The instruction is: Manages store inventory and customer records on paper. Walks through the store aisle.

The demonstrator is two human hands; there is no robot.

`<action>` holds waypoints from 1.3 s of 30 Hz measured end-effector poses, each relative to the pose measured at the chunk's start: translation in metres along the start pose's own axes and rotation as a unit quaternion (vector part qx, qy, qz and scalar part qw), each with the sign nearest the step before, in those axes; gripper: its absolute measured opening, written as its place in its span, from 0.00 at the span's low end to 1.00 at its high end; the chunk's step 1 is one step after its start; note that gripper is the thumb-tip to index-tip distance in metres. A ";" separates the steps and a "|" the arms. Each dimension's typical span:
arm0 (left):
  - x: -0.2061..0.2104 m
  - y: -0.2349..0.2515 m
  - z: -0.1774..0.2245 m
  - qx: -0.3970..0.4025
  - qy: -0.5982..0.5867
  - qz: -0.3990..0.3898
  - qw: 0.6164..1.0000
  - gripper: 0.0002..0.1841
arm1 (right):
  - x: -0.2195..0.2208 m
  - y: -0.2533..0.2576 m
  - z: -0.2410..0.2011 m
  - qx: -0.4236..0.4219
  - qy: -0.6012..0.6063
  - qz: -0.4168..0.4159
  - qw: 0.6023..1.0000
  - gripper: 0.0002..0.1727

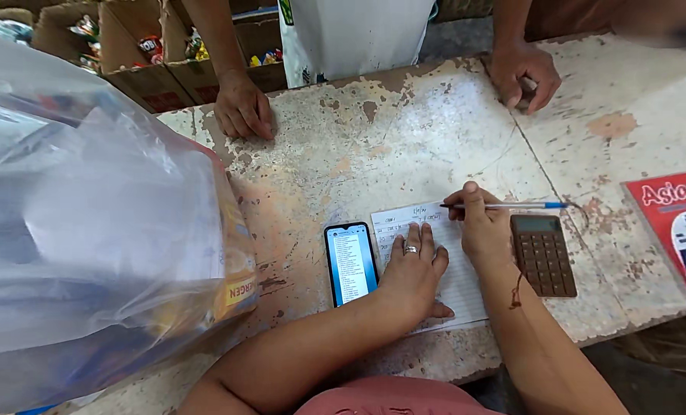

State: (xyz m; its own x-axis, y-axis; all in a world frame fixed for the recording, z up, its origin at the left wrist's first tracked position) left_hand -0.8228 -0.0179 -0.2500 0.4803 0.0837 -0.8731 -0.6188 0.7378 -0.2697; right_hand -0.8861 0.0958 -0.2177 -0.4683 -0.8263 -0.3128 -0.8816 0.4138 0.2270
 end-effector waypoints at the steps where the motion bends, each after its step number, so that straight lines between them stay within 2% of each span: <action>1: 0.000 0.000 0.000 0.000 -0.004 0.000 1.000 0.59 | 0.001 0.000 0.000 0.000 0.008 0.002 1.000 0.21; 3: 0.000 0.000 0.000 0.002 -0.004 -0.001 1.000 0.59 | 0.002 0.000 0.003 0.006 0.016 0.000 1.000 0.18; 8: 0.001 0.000 0.001 0.008 0.003 0.000 1.000 0.60 | 0.005 0.001 0.014 0.037 -0.016 -0.012 0.999 0.21; 14: 0.002 -0.001 0.004 -0.003 0.022 -0.021 1.000 0.60 | 0.012 0.009 0.017 0.002 0.015 -0.004 1.000 0.18; 18: 0.001 -0.002 0.005 0.000 0.023 -0.019 1.000 0.60 | 0.013 0.000 0.011 0.035 -0.016 -0.037 0.999 0.17; 22: 0.003 -0.002 0.005 -0.008 0.026 -0.029 0.999 0.60 | 0.011 -0.001 0.012 0.053 -0.023 -0.023 0.998 0.17; 30: 0.007 -0.002 0.007 -0.023 0.018 -0.049 0.998 0.64 | 0.012 0.001 0.007 -0.030 -0.041 -0.001 0.999 0.17; 34: 0.007 -0.002 0.008 -0.023 0.027 -0.053 0.998 0.64 | 0.009 0.002 0.010 -0.044 -0.025 0.006 0.999 0.17; 39: 0.008 -0.002 0.007 -0.025 0.019 -0.039 0.999 0.64 | 0.006 0.002 0.012 0.029 -0.042 -0.004 0.999 0.18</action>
State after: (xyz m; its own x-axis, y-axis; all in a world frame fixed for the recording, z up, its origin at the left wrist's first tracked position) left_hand -0.8134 -0.0138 -0.2533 0.5050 0.0011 -0.8631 -0.6116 0.7061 -0.3569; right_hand -0.8914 0.0962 -0.2301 -0.4632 -0.7955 -0.3906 -0.8857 0.4312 0.1720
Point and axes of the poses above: each hand's wrist, its own y-axis towards the middle knuckle, its own x-axis out of the palm, z = x × y, the point moved 10 cm from there along y, towards the middle knuckle, and after that the axes turned 7 degrees about z, right-handed, at the moved point
